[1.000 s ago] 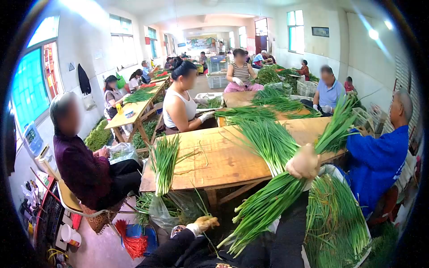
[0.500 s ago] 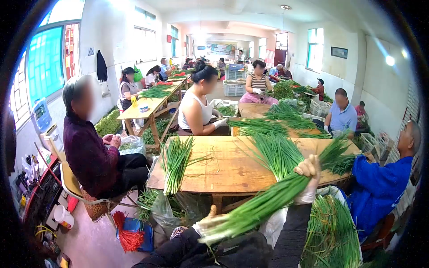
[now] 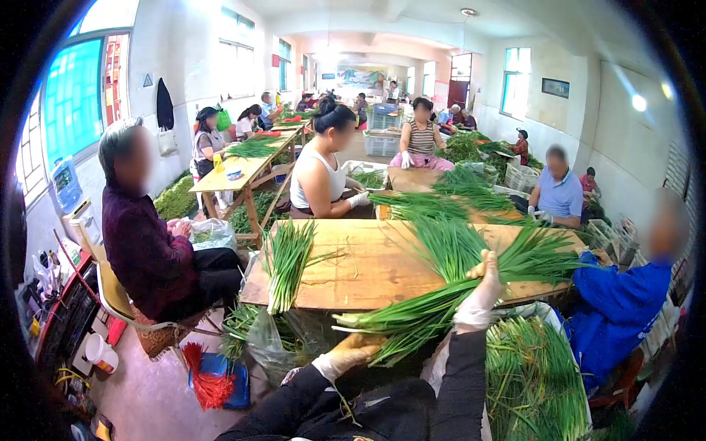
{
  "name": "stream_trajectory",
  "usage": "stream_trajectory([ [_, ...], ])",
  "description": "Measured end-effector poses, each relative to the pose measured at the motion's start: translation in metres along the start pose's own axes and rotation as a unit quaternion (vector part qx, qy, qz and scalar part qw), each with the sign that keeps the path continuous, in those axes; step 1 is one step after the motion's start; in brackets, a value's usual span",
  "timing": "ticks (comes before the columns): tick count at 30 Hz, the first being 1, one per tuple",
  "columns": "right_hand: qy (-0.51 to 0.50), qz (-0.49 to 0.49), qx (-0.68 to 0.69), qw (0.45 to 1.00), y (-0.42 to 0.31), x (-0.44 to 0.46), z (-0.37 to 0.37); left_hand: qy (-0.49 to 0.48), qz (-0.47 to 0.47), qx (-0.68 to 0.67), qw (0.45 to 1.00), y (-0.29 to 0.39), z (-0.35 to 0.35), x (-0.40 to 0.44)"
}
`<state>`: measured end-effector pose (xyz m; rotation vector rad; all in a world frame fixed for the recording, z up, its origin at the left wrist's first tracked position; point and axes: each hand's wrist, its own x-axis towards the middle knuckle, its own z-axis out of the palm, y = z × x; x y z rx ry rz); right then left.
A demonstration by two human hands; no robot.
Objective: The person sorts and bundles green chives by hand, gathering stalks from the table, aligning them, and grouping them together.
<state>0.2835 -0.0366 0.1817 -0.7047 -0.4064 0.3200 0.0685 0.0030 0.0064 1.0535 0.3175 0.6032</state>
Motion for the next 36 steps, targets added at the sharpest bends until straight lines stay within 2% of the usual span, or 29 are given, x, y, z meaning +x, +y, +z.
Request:
stream_trajectory([
  [1, -0.001, 0.01, -0.006, 1.0, 0.003, -0.006, 0.003, -0.022, -0.024, 0.034, 0.999, -0.014, -0.011, 0.009],
  [2, -0.003, 0.001, -0.006, 1.0, 0.006, -0.008, 0.003, 0.055, -0.117, 0.024, 0.991, -0.007, -0.006, 0.01],
  [3, -0.005, -0.007, -0.009, 1.0, 0.008, -0.01, 0.003, 0.053, -0.052, -0.001, 0.997, -0.026, -0.018, 0.019],
  [5, -0.004, -0.019, -0.01, 1.0, 0.007, -0.014, 0.007, 0.1, 0.023, 0.022, 0.994, -0.018, -0.009, 0.018],
  [6, -0.009, -0.028, -0.018, 0.999, 0.009, -0.013, 0.006, 0.102, 0.045, -0.038, 0.993, -0.026, -0.012, 0.026],
  [7, -0.014, -0.037, -0.025, 0.999, 0.01, -0.012, 0.007, 0.101, 0.044, -0.038, 0.993, -0.021, -0.01, 0.025],
  [8, -0.02, -0.049, -0.02, 0.998, 0.011, -0.016, 0.009, 0.028, 0.011, -0.19, 0.981, -0.015, -0.009, 0.025],
  [9, -0.01, -0.042, -0.038, 0.998, 0.02, -0.013, 0.007, -0.044, -0.025, -0.337, 0.94, -0.01, -0.008, 0.023],
  [10, -0.02, -0.046, -0.042, 0.998, 0.021, -0.016, 0.007, 0.046, -0.076, -0.34, 0.936, 0.019, 0.016, 0.009],
  [13, -0.018, -0.068, -0.072, 0.995, 0.023, -0.026, 0.015, -0.056, -0.083, -0.356, 0.929, 0.007, 0.006, 0.014],
  [14, -0.029, -0.069, -0.076, 0.994, 0.021, -0.027, 0.016, -0.057, -0.085, -0.354, 0.929, 0.01, 0.007, 0.013],
  [16, -0.036, -0.07, -0.081, 0.994, 0.02, -0.025, 0.014, -0.046, -0.04, -0.221, 0.973, 0.02, 0.013, 0.009],
  [17, -0.031, -0.065, -0.087, 0.994, 0.019, -0.021, 0.012, 0.019, -0.022, -0.184, 0.982, 0.022, 0.013, 0.008],
  [18, -0.026, -0.061, -0.095, 0.993, 0.019, -0.018, 0.01, 0.091, -0.048, -0.185, 0.977, 0.018, 0.003, 0.009],
  [19, -0.017, -0.056, -0.081, 0.995, 0.012, -0.017, 0.013, 0.163, -0.074, -0.185, 0.966, 0.009, -0.017, 0.011],
  [21, -0.014, -0.052, -0.048, 0.997, -0.001, -0.007, 0.012, 0.183, -0.025, -0.06, 0.981, -0.028, -0.077, -0.002],
  [22, -0.051, -0.045, -0.021, 0.997, -0.012, -0.007, 0.015, 0.215, -0.109, 0.065, 0.968, -0.037, -0.094, -0.01],
  [23, -0.061, -0.016, -0.01, 0.998, -0.017, -0.005, 0.016, 0.242, -0.19, 0.188, 0.933, -0.053, -0.11, -0.015],
  [24, -0.1, -0.012, -0.074, 0.992, -0.017, -0.005, 0.017, 0.302, -0.133, 0.425, 0.843, -0.141, -0.168, -0.007],
  [25, -0.138, -0.009, -0.136, 0.981, -0.015, -0.006, 0.02, 0.254, -0.122, 0.506, 0.816, -0.117, -0.144, -0.029],
  [26, -0.181, 0.039, -0.149, 0.971, -0.008, -0.003, 0.022, 0.184, -0.122, 0.482, 0.848, -0.073, -0.101, -0.038],
  [27, -0.207, 0.036, -0.14, 0.968, -0.001, -0.002, 0.028, 0.113, -0.123, 0.456, 0.874, -0.04, -0.072, -0.037],
  [28, -0.211, 0.012, -0.119, 0.97, -0.003, -0.002, 0.036, 0.037, -0.168, 0.32, 0.932, -0.038, -0.077, -0.034],
  [29, -0.214, -0.012, -0.1, 0.972, -0.008, 0.0, 0.045, -0.048, -0.15, 0.219, 0.963, -0.029, -0.075, -0.032],
  [31, -0.201, -0.112, -0.038, 0.973, -0.02, 0.012, 0.069, -0.014, -0.181, 0.079, 0.98, 0.001, -0.053, -0.04],
  [33, -0.158, -0.18, 0.004, 0.971, -0.033, 0.025, 0.094, -0.015, -0.173, 0.101, 0.98, 0.012, -0.047, -0.041],
  [35, -0.131, -0.212, -0.01, 0.968, -0.033, 0.032, 0.107, -0.046, -0.163, 0.04, 0.985, 0.033, -0.029, -0.037],
  [36, -0.122, -0.204, -0.001, 0.971, -0.029, 0.026, 0.111, -0.092, -0.144, -0.008, 0.985, 0.029, -0.03, -0.033],
])
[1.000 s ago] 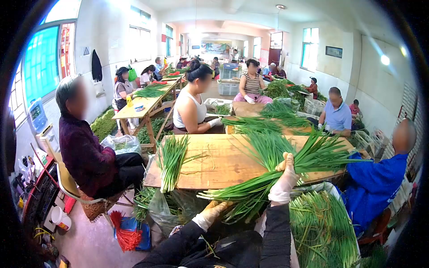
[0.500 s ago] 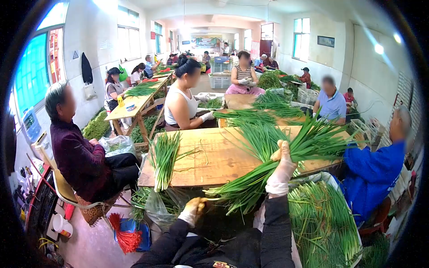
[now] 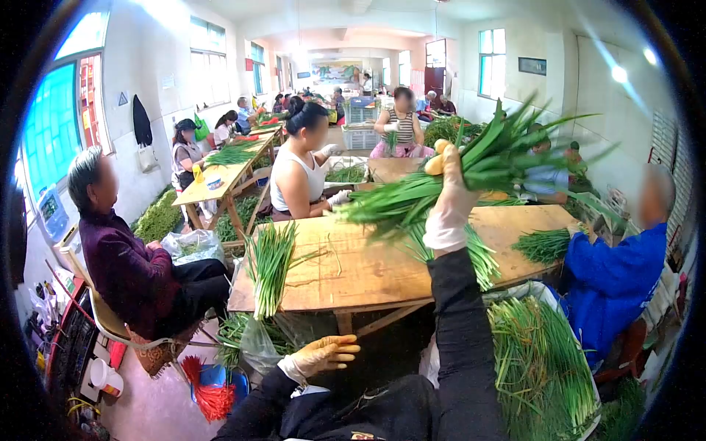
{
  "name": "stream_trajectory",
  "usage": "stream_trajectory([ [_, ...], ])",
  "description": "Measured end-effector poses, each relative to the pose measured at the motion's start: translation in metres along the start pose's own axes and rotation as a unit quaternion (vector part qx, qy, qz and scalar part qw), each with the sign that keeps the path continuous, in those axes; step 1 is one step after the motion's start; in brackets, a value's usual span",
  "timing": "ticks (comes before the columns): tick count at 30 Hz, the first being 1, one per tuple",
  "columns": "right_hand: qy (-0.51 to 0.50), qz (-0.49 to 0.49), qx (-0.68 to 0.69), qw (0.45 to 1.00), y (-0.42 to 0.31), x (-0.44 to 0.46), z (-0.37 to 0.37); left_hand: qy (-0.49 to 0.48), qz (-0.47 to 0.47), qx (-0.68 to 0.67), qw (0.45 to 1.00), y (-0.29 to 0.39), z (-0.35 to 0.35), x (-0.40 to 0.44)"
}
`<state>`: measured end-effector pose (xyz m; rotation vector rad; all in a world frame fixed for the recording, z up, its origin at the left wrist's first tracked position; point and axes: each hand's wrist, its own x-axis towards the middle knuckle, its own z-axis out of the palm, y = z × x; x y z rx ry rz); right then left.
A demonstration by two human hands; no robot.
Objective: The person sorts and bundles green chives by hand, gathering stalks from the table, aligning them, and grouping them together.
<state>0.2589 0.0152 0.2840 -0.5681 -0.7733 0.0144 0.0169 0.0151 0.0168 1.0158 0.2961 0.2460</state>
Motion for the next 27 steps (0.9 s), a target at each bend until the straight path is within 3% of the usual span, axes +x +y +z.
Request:
stream_trajectory([
  [1, 0.011, 0.01, 0.006, 1.0, 0.001, -0.009, 0.0, 0.0, 0.001, 0.002, 1.0, 0.004, 0.004, 0.003],
  [3, -0.023, 0.094, 0.01, 0.995, 0.031, -0.055, -0.019, -0.034, 0.051, -0.133, 0.989, 0.01, 0.016, 0.007],
  [4, -0.111, 0.044, -0.162, 0.98, 0.05, -0.089, -0.038, -0.024, 0.035, -0.166, 0.985, 0.01, 0.013, 0.014],
  [5, -0.178, -0.033, -0.319, 0.93, 0.069, -0.123, -0.058, -0.023, 0.035, -0.166, 0.985, 0.011, 0.014, 0.017],
  [6, -0.326, -0.036, -0.089, 0.941, 0.117, -0.157, -0.082, -0.071, 0.03, -0.228, 0.971, 0.013, 0.014, 0.02],
  [7, -0.388, -0.004, -0.088, 0.918, 0.127, -0.191, -0.103, -0.12, 0.025, -0.287, 0.95, 0.015, 0.015, 0.023],
  [8, -0.435, 0.017, -0.097, 0.895, 0.134, -0.227, -0.122, -0.004, 0.031, -0.331, 0.943, 0.009, 0.02, 0.02],
  [9, -0.468, 0.029, -0.107, 0.876, 0.14, -0.257, -0.138, -0.002, 0.029, -0.329, 0.944, -0.006, 0.009, 0.029],
  [10, -0.496, 0.034, -0.117, 0.86, 0.142, -0.279, -0.149, -0.219, 0.073, -0.401, 0.887, -0.025, -0.012, 0.047],
  [11, -0.53, 0.035, -0.146, 0.835, 0.137, -0.297, -0.157, -0.423, 0.111, -0.451, 0.778, -0.038, -0.024, 0.055],
  [12, -0.558, 0.025, -0.194, 0.806, 0.124, -0.303, -0.158, -0.134, 0.101, -0.227, 0.959, -0.039, -0.028, 0.044],
  [14, -0.611, -0.007, -0.279, 0.74, 0.098, -0.307, -0.158, -0.147, -0.047, -0.442, 0.883, -0.015, 0.013, 0.033],
  [15, -0.631, -0.016, -0.293, 0.718, 0.085, -0.31, -0.159, -0.006, -0.087, -0.397, 0.914, -0.017, 0.017, 0.032],
  [17, -0.655, 0.004, -0.231, 0.719, 0.067, -0.32, -0.166, -0.005, -0.022, -0.34, 0.94, -0.027, 0.004, 0.036],
  [18, -0.661, 0.025, -0.175, 0.729, 0.052, -0.319, -0.162, 0.051, -0.008, -0.279, 0.959, -0.024, 0.0, 0.035],
  [19, -0.681, -0.1, -0.258, 0.678, 0.029, -0.31, -0.167, 0.107, 0.002, -0.219, 0.97, -0.023, -0.003, 0.031],
  [20, -0.719, -0.035, -0.176, 0.671, 0.015, -0.291, -0.164, 0.154, -0.029, -0.167, 0.973, -0.016, -0.003, 0.026],
  [22, -0.67, 0.116, -0.034, 0.732, 0.029, -0.279, -0.193, 0.177, -0.034, -0.1, 0.978, -0.006, -0.007, 0.011],
  [23, -0.617, 0.3, -0.057, 0.725, 0.048, -0.275, -0.215, 0.147, -0.035, -0.08, 0.985, -0.002, -0.014, 0.002],
  [24, -0.482, 0.365, -0.109, 0.789, 0.055, -0.264, -0.215, 0.157, -0.035, -0.029, 0.987, 0.013, -0.001, -0.003],
  [25, -0.334, 0.407, 0.009, 0.85, 0.054, -0.242, -0.194, 0.129, -0.025, -0.031, 0.991, 0.02, 0.001, -0.004],
  [26, -0.103, 0.647, 0.157, 0.739, 0.076, -0.216, -0.192, 0.125, -0.03, 0.013, 0.992, 0.023, 0.0, 0.0],
  [27, -0.159, 0.553, 0.042, 0.817, 0.076, -0.201, -0.167, 0.108, -0.022, 0.047, 0.993, 0.025, 0.002, 0.003],
])
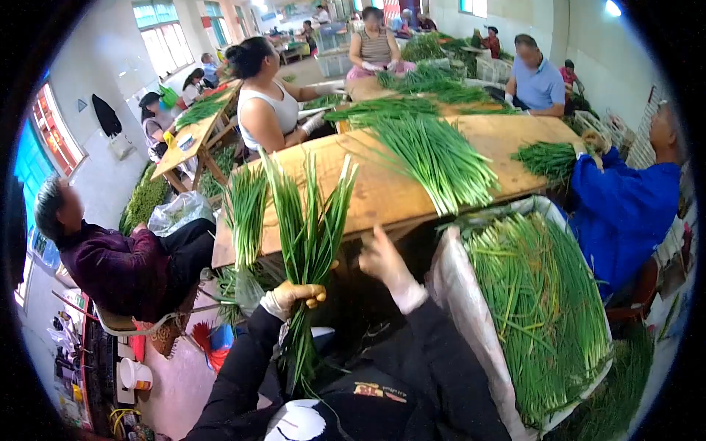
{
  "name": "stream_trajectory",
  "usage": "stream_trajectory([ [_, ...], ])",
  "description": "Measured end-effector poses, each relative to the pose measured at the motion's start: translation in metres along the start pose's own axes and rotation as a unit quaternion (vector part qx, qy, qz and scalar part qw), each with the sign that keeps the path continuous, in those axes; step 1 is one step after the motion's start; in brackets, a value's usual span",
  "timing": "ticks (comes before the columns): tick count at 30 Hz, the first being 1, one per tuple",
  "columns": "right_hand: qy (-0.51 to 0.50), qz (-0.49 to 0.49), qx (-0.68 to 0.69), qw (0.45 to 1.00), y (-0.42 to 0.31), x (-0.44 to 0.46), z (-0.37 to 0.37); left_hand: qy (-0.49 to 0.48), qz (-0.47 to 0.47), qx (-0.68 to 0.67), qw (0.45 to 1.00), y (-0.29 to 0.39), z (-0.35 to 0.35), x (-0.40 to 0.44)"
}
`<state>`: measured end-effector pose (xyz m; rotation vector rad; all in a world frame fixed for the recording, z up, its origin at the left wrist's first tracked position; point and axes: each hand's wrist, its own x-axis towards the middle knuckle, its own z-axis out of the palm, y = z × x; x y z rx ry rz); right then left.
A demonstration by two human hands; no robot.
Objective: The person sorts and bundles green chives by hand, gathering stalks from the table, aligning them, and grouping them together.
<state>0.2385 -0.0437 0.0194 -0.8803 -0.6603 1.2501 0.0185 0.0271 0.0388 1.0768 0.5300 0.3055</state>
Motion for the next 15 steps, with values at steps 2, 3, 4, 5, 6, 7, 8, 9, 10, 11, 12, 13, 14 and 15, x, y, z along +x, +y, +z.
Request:
stream_trajectory([
  [2, -0.055, -0.046, 0.123, 0.99, -0.024, 0.011, 0.035, 0.004, -0.013, 0.019, 1.0, -0.008, 0.005, 0.004],
  [3, -0.015, -0.063, 0.06, 0.996, -0.025, 0.023, 0.047, 0.016, -0.029, 0.044, 0.999, -0.004, 0.015, 0.002],
  [4, 0.023, -0.08, -0.004, 0.997, -0.026, 0.031, 0.054, 0.015, -0.035, 0.043, 0.998, -0.007, 0.014, 0.0],
  [5, 0.024, -0.089, 0.041, 0.995, -0.015, 0.041, 0.049, 0.015, -0.023, 0.017, 0.999, -0.008, 0.012, -0.004],
  [6, 0.026, -0.086, 0.043, 0.995, -0.005, 0.041, 0.041, 0.016, -0.01, -0.008, 1.0, -0.008, 0.007, -0.008],
  [7, 0.013, -0.094, 0.074, 0.993, 0.0, 0.035, 0.038, -0.013, -0.004, -0.012, 1.0, -0.016, -0.011, -0.009],
  [8, -0.001, -0.101, 0.103, 0.99, 0.005, 0.029, 0.036, -0.013, 0.014, -0.035, 0.999, -0.016, -0.015, -0.015],
  [9, 0.015, -0.103, 0.144, 0.984, 0.01, 0.02, 0.036, 0.017, 0.006, -0.064, 0.998, -0.019, -0.02, -0.023],
  [10, -0.005, -0.048, 0.23, 0.972, 0.004, 0.009, 0.037, 0.048, -0.006, -0.093, 0.994, -0.022, -0.024, -0.031],
  [11, -0.012, -0.041, 0.243, 0.969, 0.009, 0.007, 0.028, 0.025, -0.016, -0.113, 0.993, -0.023, -0.027, -0.034],
  [12, -0.021, -0.038, 0.256, 0.966, 0.014, 0.006, 0.018, 0.024, -0.013, -0.117, 0.993, -0.023, -0.028, -0.037],
  [13, 0.033, -0.074, 0.263, 0.961, 0.021, 0.007, 0.008, 0.05, -0.04, -0.085, 0.994, -0.024, -0.033, -0.041],
  [14, 0.043, -0.066, 0.265, 0.961, 0.004, -0.002, 0.008, 0.076, -0.065, -0.052, 0.994, -0.023, -0.037, -0.046],
  [15, 0.081, -0.098, 0.245, 0.961, 0.001, 0.005, -0.009, 0.069, -0.047, -0.063, 0.995, -0.023, -0.038, -0.051],
])
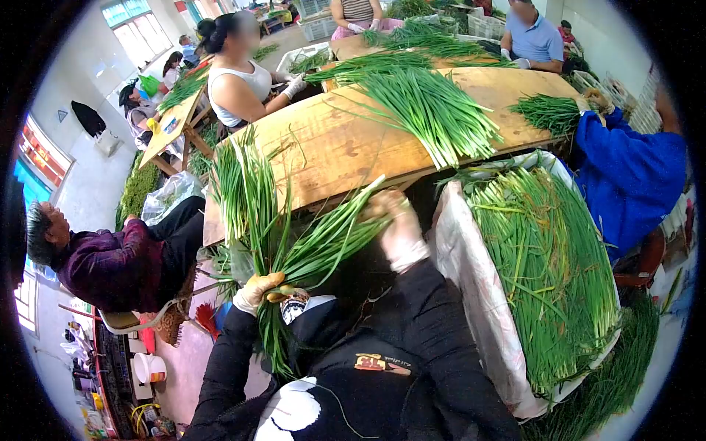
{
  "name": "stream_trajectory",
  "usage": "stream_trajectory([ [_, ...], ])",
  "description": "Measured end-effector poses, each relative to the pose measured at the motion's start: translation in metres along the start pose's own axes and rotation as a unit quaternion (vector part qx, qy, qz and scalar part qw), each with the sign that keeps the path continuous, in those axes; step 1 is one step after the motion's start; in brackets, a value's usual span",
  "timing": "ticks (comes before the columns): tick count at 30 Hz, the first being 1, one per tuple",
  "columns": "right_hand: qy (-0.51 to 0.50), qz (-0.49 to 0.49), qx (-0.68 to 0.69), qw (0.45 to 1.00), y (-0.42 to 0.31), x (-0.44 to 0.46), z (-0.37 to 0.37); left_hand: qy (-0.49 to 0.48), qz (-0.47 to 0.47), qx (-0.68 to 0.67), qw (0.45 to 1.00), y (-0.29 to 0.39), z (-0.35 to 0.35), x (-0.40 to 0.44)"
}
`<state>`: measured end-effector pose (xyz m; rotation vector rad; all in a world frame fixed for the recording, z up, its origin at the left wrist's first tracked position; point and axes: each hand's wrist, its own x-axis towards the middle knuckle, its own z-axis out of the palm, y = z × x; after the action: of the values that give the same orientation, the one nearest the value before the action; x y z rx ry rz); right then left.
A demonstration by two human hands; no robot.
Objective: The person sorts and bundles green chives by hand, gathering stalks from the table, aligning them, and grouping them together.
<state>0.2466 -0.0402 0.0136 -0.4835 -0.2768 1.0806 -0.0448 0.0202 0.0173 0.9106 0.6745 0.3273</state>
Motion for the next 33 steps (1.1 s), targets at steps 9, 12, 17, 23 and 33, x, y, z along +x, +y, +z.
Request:
stream_trajectory([
  [9, 0.038, -0.056, -0.192, 0.979, -0.084, 0.003, -0.03, 0.049, -0.024, 0.049, 0.997, -0.014, -0.019, -0.036],
  [12, -0.189, 0.065, -0.02, 0.98, -0.033, 0.005, -0.025, 0.116, 0.002, 0.079, 0.99, -0.018, -0.006, -0.034],
  [17, -0.09, -0.03, -0.57, 0.816, 0.001, -0.003, 0.027, 0.181, 0.027, 0.1, 0.978, -0.033, 0.013, -0.029],
  [23, -0.059, -0.046, -0.705, 0.705, -0.005, 0.024, 0.048, 0.164, 0.046, 0.143, 0.975, -0.04, 0.024, -0.033],
  [33, -0.01, -0.213, -0.449, 0.868, -0.005, 0.066, -0.032, 0.133, 0.055, 0.122, 0.982, -0.038, 0.025, -0.04],
])
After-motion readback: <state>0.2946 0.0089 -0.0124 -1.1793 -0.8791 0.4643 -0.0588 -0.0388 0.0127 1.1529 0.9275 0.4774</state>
